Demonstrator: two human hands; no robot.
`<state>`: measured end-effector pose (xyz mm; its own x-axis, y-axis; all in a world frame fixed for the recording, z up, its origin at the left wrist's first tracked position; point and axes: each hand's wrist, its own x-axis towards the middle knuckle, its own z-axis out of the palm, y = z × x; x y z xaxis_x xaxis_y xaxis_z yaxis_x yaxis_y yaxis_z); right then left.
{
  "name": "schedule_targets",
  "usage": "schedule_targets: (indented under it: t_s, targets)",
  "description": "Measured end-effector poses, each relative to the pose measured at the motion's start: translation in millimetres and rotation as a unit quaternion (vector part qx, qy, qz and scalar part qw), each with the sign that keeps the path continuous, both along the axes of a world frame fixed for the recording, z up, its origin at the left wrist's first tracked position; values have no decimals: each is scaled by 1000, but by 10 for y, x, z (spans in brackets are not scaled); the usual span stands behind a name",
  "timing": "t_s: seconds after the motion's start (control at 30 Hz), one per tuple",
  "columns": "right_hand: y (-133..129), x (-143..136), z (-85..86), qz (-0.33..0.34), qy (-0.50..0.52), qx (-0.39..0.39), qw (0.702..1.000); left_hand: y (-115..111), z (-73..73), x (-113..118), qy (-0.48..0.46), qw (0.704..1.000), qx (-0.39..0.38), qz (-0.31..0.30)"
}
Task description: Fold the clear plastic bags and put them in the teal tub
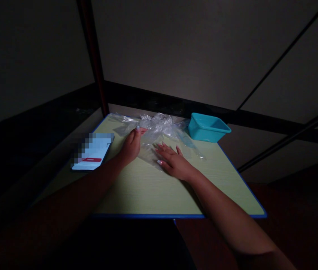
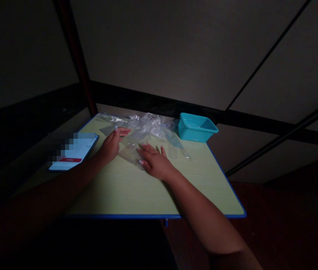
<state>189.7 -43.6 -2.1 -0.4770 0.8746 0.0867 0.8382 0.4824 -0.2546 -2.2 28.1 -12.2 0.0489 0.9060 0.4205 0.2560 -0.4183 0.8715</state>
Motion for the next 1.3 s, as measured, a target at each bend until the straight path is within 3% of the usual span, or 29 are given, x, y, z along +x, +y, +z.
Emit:
schedule_targets:
  t_s: [0.2,0.63,0.73,0.9,1.0,1.13,1.3]
  targets:
    - [49,0,-3,41,78,72,994,-17,-2,10,1,1000,9,-9]
    - [40,-35,-32,56,74,18,996,-49,54,33,-2,998,-44,-51]
    - [43,-35,-40,59,78,18,995,-67,54,28,-2,990,-75,-117]
    - [48,-31,-53,55,76,18,995,-110,30,22,15,950,-140,-279]
    - [58,-28,-65,53,75,20,996,-119,-10,35,39,933,-170,-315]
    - [72,-30,-81,52,69,31,996,-117,-45,47,65,938,-151,-306]
    - [77,-34,-87,63,77,22,995,-97,-38,28,115,964,-66,-230]
